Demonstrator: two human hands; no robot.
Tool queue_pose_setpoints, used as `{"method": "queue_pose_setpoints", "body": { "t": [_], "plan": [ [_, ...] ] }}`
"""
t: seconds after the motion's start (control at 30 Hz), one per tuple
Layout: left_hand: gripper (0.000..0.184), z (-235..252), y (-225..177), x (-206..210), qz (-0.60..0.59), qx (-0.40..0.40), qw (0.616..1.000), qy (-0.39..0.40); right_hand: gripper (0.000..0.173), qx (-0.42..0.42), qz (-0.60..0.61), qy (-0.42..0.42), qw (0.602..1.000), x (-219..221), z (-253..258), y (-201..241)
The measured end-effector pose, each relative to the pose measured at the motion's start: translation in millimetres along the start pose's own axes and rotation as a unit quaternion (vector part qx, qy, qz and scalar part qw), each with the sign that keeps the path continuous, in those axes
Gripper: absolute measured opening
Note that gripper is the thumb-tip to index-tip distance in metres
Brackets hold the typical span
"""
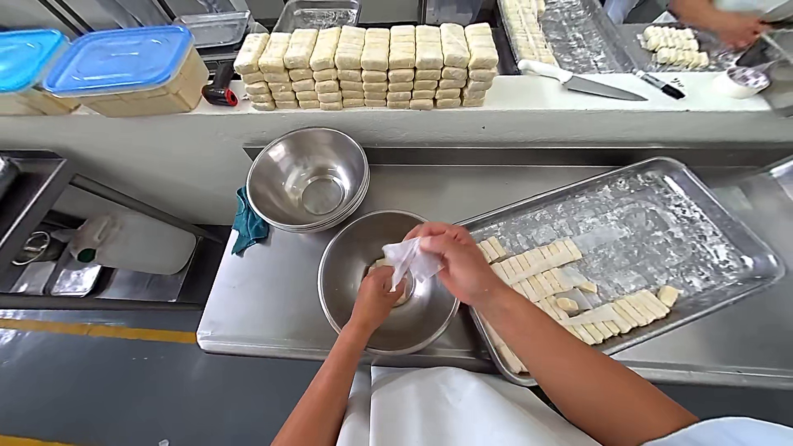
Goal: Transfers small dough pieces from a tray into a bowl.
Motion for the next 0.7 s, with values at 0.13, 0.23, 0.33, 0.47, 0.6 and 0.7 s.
{"method": "queue_pose_setpoints", "body": {
  "t": [0.13, 0.23, 0.33, 0.47, 0.6, 0.7],
  "plan": [
    [0.038, -1.3, 6.6, -15.4, -0.04, -0.073, 0.996, -0.032, 0.034, -0.035, 0.029, -0.087, 0.995, -28.5, 1.4, 15.3],
    [0.029, -6.8, 4.9, -27.1, -0.156, -0.074, 0.982, -0.076, 0.015, -0.042, -0.089, -0.08, 0.992, -46.9, -3.8, -4.3],
    [0.028, -12.6, -13.0, -32.0, -0.25, -0.04, 0.961, -0.11, 0.044, 0.14, -0.153, -0.029, 0.978, -42.4, -27.7, -72.6],
    [0.042, -13.5, -20.5, -12.8, -0.25, -0.038, 0.966, -0.06, 0.029, 0.25, -0.03, -0.015, 0.968, -17.5, -52.4, -118.1],
    [0.026, -15.0, -2.1, -3.1, -0.226, -0.079, 0.971, -0.007, 0.029, 0.232, -0.047, -0.018, 0.971, -19.9, -48.2, -117.2],
    [0.018, -14.9, -2.1, -5.6, -0.2, -0.065, 0.978, -0.017, 0.028, 0.23, -0.092, -0.008, 0.969, -20.2, -49.5, -120.7]
  ]
}}
Point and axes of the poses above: each hand's wrist, its own z-axis towards the middle knuckle, its own x-axis out of the palm, y = z × x, the point moved 9 cm from there along z, towards the middle knuckle, and after that the axes turned 9 degrees about -x, right-handed, at the moved point
